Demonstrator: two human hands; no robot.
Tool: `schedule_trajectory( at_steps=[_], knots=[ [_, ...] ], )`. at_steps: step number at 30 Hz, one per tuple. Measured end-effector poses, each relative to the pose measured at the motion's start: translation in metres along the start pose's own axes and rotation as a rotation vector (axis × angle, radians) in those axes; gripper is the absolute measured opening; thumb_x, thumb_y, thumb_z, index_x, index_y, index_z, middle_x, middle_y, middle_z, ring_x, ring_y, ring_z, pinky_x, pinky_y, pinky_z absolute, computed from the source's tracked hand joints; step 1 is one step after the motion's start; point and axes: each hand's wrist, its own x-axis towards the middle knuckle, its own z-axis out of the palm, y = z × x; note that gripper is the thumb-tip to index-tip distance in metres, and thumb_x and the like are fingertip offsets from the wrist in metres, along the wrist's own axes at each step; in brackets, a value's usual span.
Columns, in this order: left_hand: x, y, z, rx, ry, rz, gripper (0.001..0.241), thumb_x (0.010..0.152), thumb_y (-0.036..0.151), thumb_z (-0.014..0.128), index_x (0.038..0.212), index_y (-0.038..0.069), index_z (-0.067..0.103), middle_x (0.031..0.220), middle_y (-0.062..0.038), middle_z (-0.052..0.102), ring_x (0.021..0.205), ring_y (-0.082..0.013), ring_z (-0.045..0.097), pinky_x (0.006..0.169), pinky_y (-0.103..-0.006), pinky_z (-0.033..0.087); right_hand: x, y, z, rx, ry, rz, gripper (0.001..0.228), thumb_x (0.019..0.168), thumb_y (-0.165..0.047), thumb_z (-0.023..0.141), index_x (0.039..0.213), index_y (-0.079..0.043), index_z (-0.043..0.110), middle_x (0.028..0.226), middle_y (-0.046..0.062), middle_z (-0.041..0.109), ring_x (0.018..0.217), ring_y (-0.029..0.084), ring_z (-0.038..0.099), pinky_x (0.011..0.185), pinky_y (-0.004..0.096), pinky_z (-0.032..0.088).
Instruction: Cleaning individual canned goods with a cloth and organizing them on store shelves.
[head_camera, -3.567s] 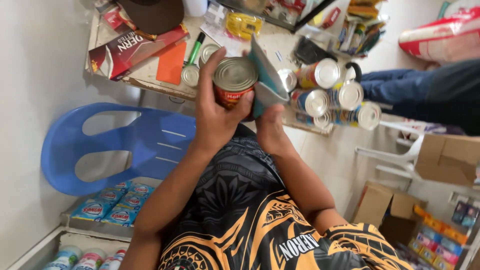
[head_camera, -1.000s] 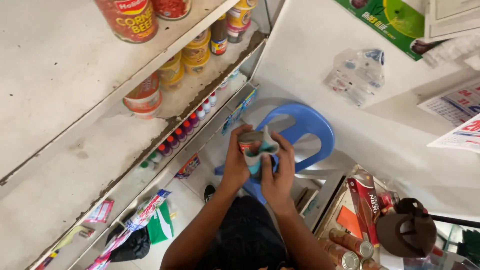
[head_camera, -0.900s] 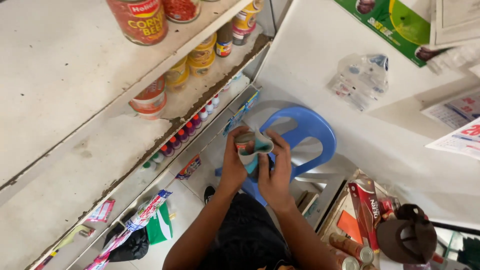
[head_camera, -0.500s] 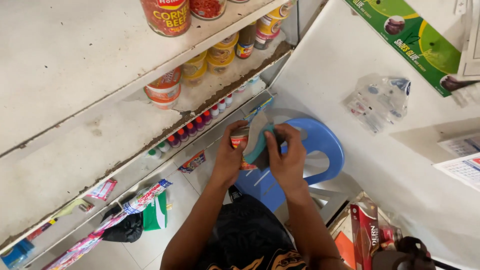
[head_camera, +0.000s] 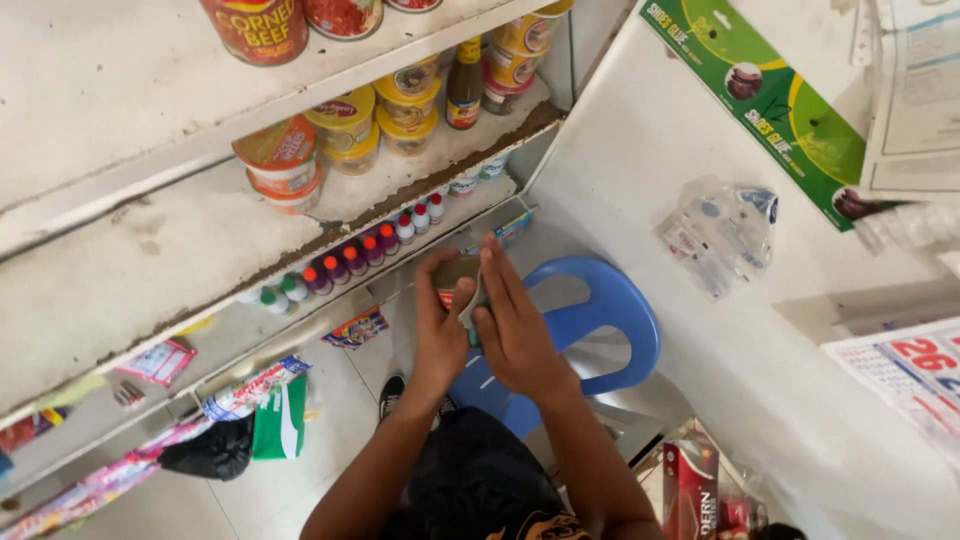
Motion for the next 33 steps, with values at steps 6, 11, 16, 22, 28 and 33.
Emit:
schedule_trajectory(
  at_steps=[6,11,16,22,28,33],
  knots=[
    [-0.019,0.009,-0.003,0.072,0.165,0.182,0.051,0.101,0.017,0.067,0.143,0.001,0.043,0.118,-0.013,0.061,0.110,-0.0185,0.054,0.104,-0.0414,0.044,-0.018,0.002,0.020,0.406,-0.024,0.105,0.058,0.113,-0.017,0.035,0.163,0.005,0.014,0.169,0.026,0.020,0.155,0.043,0.022,0.127,0.054,0.021],
    [-0.032,0.023,-0.015,0.151,0.170,0.276,0.065,0.092,0.029,0.077,0.140,-0.001,0.047,0.120,-0.019,0.061,0.113,-0.0244,0.057,0.103,-0.0454,0.045,-0.027,0.006,0.031,0.705,0.023,0.254,0.056,0.113,-0.029,0.031,0.158,0.006,0.032,0.161,0.026,0.038,0.149,0.037,0.036,0.124,0.051,0.029],
    [-0.049,0.037,-0.045,0.274,0.277,0.366,0.060,0.095,0.028,0.072,0.143,0.001,0.047,0.123,-0.019,0.055,0.118,-0.0324,0.056,0.109,-0.0469,0.040,-0.011,-0.026,0.049,0.625,-0.060,0.171,0.058,0.113,-0.032,0.030,0.159,0.004,0.032,0.162,0.024,0.039,0.149,0.035,0.038,0.124,0.049,0.032],
    [-0.067,0.068,-0.128,0.257,0.483,0.366,0.053,0.104,0.023,0.062,0.146,-0.001,0.040,0.133,-0.022,0.055,0.129,-0.0339,0.054,0.115,-0.0482,0.037,-0.006,-0.083,0.119,0.418,-0.182,-0.117,0.057,0.112,-0.022,0.042,0.159,0.007,0.031,0.163,0.028,0.034,0.149,0.043,0.038,0.123,0.050,0.032],
    [-0.114,0.111,-0.198,0.256,0.630,0.448,0.055,0.101,0.026,0.067,0.143,-0.001,0.044,0.133,-0.023,0.057,0.129,-0.0349,0.057,0.113,-0.0479,0.040,0.012,-0.162,0.179,0.849,-0.348,-0.032,0.059,0.114,-0.035,0.031,0.160,0.003,0.030,0.163,0.022,0.034,0.150,0.035,0.034,0.125,0.052,0.027],
    [-0.149,0.122,-0.246,0.236,0.691,0.513,0.060,0.100,0.030,0.068,0.145,0.000,0.043,0.137,-0.021,0.058,0.131,-0.0307,0.056,0.115,-0.0467,0.041,0.010,-0.210,0.213,0.969,-0.420,-0.002,0.058,0.114,-0.037,0.031,0.158,0.002,0.036,0.156,0.022,0.045,0.143,0.032,0.045,0.122,0.052,0.034]
  ],
)
